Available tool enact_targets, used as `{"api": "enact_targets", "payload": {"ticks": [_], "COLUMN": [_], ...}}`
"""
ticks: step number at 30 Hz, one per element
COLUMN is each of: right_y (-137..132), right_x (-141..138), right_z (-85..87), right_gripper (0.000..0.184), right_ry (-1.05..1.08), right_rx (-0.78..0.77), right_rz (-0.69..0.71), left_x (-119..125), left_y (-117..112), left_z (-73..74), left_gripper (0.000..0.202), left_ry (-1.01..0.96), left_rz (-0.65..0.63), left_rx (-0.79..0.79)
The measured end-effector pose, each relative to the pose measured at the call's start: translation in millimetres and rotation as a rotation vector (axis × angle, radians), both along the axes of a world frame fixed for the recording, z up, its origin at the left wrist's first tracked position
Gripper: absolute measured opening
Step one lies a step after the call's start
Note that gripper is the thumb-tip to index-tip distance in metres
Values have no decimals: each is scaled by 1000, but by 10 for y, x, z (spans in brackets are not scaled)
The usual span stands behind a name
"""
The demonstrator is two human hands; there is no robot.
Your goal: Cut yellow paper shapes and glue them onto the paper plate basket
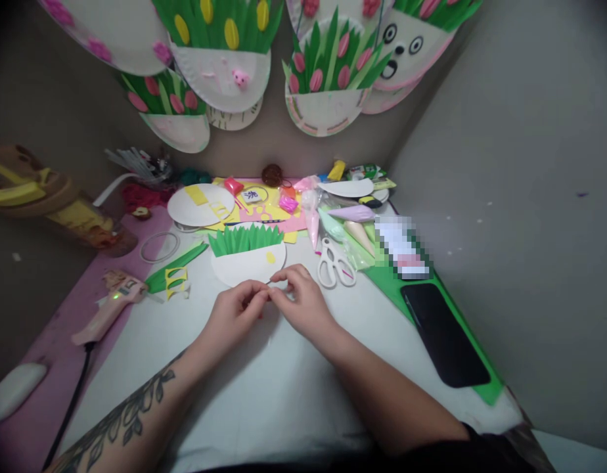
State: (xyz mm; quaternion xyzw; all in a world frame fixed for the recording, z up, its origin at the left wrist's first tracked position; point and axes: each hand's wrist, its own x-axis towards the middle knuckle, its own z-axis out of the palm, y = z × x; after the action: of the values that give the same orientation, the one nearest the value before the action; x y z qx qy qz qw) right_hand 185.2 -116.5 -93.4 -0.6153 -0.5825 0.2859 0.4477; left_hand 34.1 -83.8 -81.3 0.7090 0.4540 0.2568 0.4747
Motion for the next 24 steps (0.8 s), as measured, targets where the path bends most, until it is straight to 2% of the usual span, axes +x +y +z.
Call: {"api": "enact_targets", "payload": {"ticks": [2, 6, 11, 17, 20, 24], "right_y": [-5, -14, -33, -19, 0, 11], "right_x": [-2, -8, -14, 12, 22, -4], "right_z": [13, 40, 64, 67, 51, 14], "right_gripper": [7, 14, 15, 12, 15, 19], "right_ry": [6, -9, -30, 75, 232, 748], "right_rx": [30, 75, 74, 28, -26, -325], "right_rz": [30, 3, 53, -20, -30, 3], "left_x": [-2, -5, -7, -16, -27, -34], "left_y": [6, 11, 15, 26, 29, 39], "left_z": [-8, -26, -11, 13, 18, 17], "left_gripper": [22, 19, 20, 20, 20, 21], "left_ry": [10, 25, 6, -1, -70, -201], "left_rz": [16, 60, 33, 53, 31, -5], "left_rx": [-3, 2, -2, -23, -45, -12]}}
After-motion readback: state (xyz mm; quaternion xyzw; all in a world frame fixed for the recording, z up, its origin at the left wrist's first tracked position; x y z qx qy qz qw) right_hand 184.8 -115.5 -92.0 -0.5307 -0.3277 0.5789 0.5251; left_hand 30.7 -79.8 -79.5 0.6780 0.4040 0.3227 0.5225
